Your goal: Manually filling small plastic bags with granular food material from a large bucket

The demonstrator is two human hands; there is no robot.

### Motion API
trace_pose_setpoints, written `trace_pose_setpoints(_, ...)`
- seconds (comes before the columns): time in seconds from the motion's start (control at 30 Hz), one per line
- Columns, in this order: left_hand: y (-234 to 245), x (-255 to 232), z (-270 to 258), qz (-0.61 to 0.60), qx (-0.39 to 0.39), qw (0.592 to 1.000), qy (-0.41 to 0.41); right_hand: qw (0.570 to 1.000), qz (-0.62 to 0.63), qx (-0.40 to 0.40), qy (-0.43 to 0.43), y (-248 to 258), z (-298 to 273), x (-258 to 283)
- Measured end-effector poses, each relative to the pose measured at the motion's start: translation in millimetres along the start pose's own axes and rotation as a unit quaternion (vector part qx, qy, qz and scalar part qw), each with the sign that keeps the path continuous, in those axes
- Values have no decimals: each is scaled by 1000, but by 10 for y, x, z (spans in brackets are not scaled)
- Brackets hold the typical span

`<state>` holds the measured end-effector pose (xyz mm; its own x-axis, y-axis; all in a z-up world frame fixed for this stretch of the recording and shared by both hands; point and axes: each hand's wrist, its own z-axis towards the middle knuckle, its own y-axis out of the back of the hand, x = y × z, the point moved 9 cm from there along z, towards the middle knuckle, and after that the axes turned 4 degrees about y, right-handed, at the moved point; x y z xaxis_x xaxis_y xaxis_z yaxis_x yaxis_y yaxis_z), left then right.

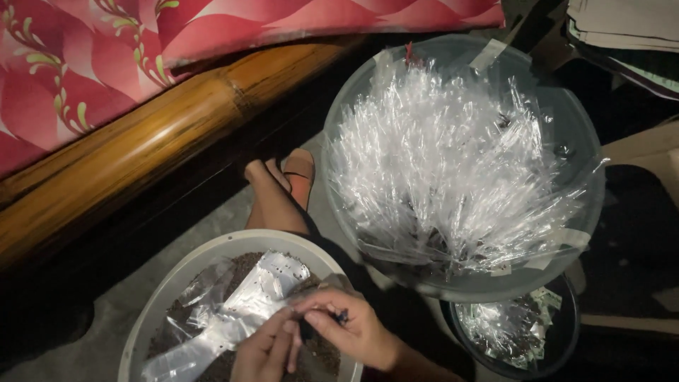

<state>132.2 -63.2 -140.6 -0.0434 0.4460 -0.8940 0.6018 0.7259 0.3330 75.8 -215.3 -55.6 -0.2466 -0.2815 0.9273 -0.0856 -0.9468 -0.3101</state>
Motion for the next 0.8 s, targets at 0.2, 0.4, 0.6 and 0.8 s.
trace_pose_setpoints(0.2, -226, 160, 119, -481, 90, 862, 134, 959, -246, 81, 120, -181, -29, 273)
trace_pose_setpoints(0.4, -374, 367, 77, -549, 94, 818, 142, 957, -238, 77, 148, -249, -123, 261)
trace_pose_setpoints(0.6, -211, 287, 30, -410, 13, 910, 61, 986, -154, 17, 63, -168, -66, 176)
trace_pose_setpoints(0.8, -252, 375, 52, -612, 102, 774, 122, 959, -244, 94, 110, -293, -78, 214)
